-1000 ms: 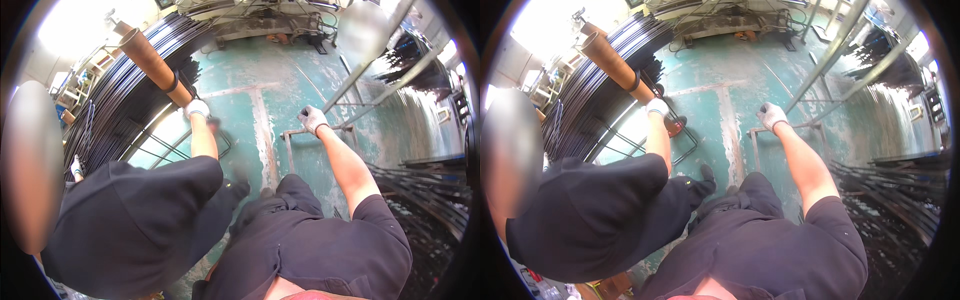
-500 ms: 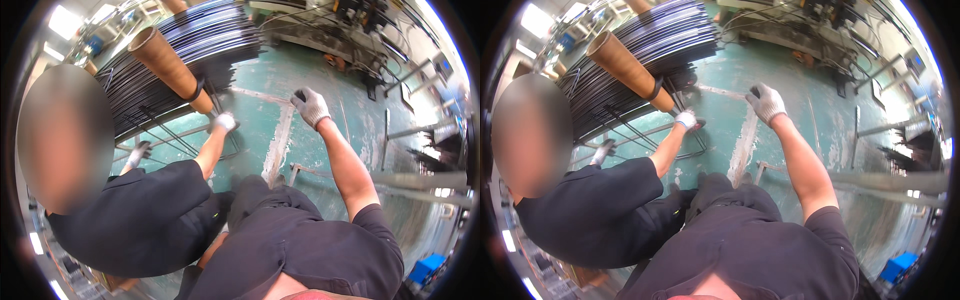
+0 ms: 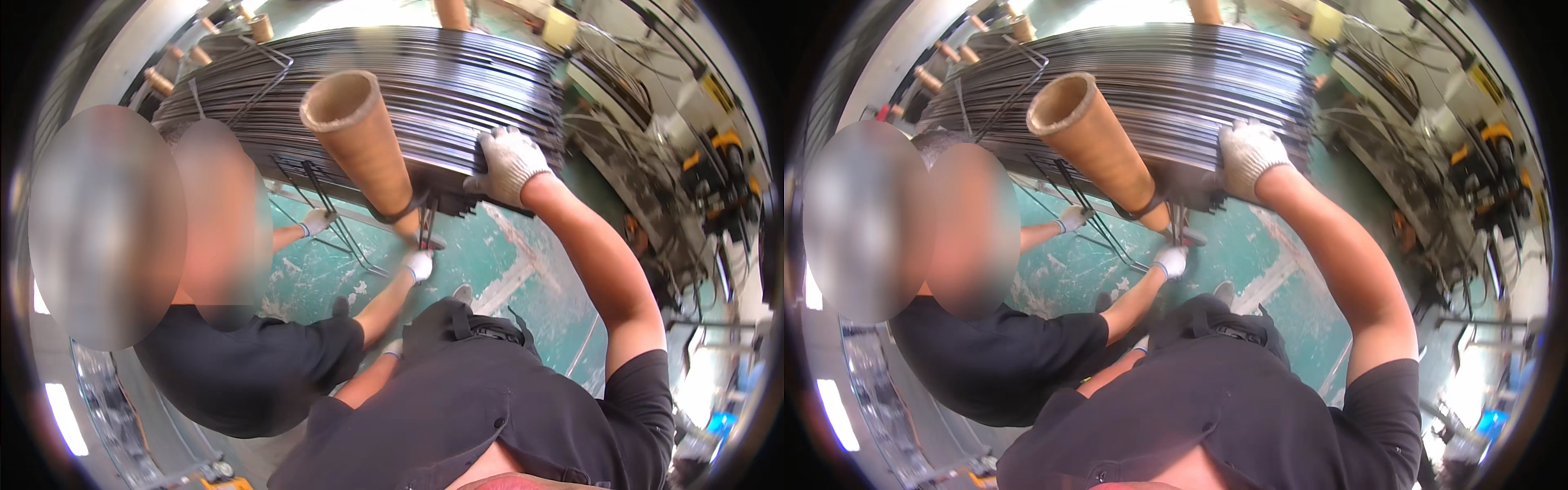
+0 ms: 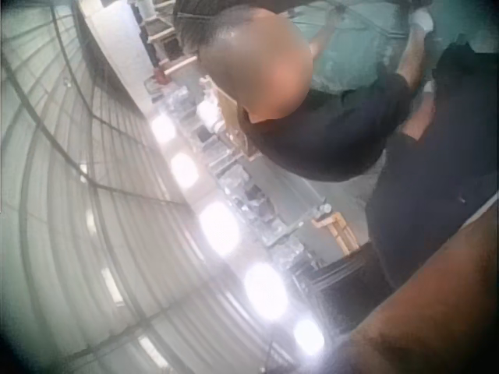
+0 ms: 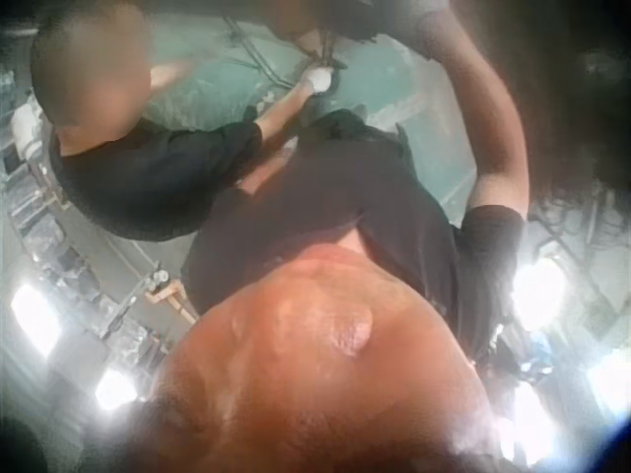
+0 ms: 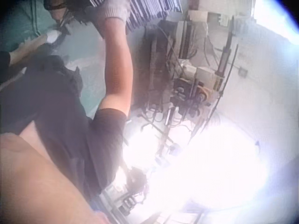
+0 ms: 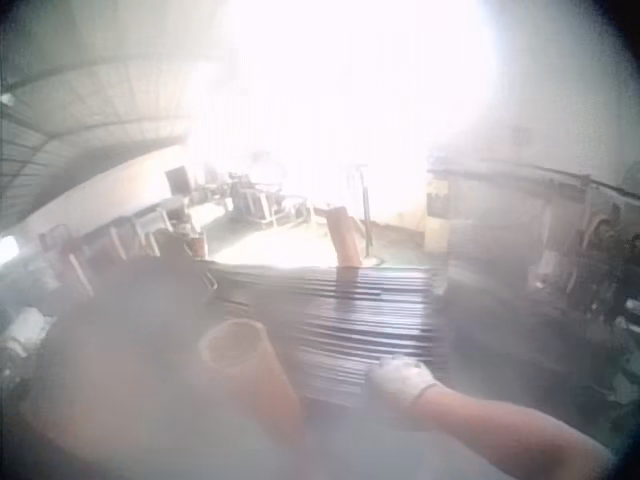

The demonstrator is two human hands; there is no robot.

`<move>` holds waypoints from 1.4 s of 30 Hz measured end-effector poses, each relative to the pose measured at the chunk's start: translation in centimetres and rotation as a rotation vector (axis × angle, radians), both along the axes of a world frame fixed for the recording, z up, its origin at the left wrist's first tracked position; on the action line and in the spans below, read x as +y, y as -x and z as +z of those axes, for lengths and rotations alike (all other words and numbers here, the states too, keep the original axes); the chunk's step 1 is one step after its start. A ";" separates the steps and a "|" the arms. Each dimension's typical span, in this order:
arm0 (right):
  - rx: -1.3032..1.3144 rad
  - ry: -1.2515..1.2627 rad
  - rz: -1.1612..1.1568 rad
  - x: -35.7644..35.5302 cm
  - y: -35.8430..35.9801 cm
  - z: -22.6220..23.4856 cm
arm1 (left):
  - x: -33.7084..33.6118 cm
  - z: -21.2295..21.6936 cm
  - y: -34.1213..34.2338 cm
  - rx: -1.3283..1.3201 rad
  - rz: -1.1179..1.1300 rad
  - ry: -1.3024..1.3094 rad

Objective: The person picks up metal rods, feeds them into a bending machine, and removes the bent rods. They then place the bent rods onto a wooden jig and adjust them by hand.

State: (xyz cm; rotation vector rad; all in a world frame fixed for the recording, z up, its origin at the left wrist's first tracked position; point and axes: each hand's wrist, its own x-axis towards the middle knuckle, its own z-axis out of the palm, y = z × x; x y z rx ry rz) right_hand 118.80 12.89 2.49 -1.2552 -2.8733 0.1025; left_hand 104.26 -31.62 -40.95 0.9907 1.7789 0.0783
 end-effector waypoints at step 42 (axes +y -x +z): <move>0.112 1.252 0.454 17.0 -0.4 0.2 | 21.1 7.9 -35.1 0.205 1.143 -0.009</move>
